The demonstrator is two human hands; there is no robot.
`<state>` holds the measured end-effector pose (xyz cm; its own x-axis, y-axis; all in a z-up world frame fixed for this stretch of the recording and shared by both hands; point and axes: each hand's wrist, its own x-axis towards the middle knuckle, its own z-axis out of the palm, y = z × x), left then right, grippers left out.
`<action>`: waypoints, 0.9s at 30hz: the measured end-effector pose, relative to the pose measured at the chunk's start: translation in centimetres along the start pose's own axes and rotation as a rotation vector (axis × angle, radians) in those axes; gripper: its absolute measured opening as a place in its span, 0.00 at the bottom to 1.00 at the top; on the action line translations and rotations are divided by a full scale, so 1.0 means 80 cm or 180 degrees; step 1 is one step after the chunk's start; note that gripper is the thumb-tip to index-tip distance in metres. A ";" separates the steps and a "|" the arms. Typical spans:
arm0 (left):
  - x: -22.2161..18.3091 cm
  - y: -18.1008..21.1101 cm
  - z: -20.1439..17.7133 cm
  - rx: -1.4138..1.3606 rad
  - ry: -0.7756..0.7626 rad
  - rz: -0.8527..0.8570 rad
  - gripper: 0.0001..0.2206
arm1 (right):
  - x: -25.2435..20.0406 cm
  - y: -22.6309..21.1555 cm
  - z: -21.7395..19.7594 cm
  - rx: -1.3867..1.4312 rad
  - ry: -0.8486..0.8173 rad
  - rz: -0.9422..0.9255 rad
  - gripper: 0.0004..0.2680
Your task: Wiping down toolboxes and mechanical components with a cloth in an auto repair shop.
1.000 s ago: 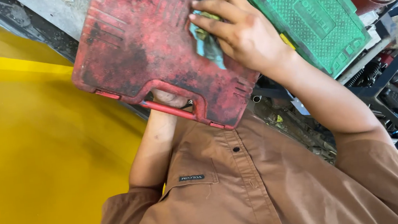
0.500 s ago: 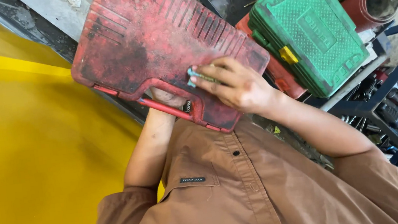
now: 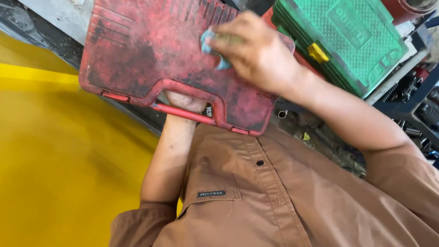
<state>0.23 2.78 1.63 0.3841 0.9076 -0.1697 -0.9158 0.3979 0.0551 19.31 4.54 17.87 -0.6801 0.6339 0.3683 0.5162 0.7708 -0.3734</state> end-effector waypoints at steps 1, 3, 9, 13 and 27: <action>-0.002 -0.002 -0.010 0.0003 -0.0011 0.0003 0.33 | 0.003 -0.005 0.000 -0.0008 0.0004 -0.0007 0.15; 0.004 -0.003 -0.029 -0.0404 -0.0860 0.0099 0.27 | 0.016 -0.006 -0.002 0.0136 0.0303 0.0412 0.10; -0.009 -0.009 -0.036 0.0086 -0.0291 0.0109 0.25 | 0.022 0.018 -0.007 0.0265 0.0139 -0.0060 0.14; -0.005 -0.014 -0.040 0.0152 -0.0700 0.0109 0.28 | 0.049 0.001 -0.013 0.0323 0.0490 0.0023 0.12; -0.003 -0.054 0.012 -0.0394 -0.0470 -0.0233 0.30 | 0.045 -0.028 0.016 0.0814 -0.0291 -0.1141 0.17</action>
<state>4.24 0.98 2.37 0.4550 0.8902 -0.0220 -0.8887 0.4524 -0.0752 15.05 4.99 18.97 -0.8417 0.3127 0.4402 0.1023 0.8928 -0.4386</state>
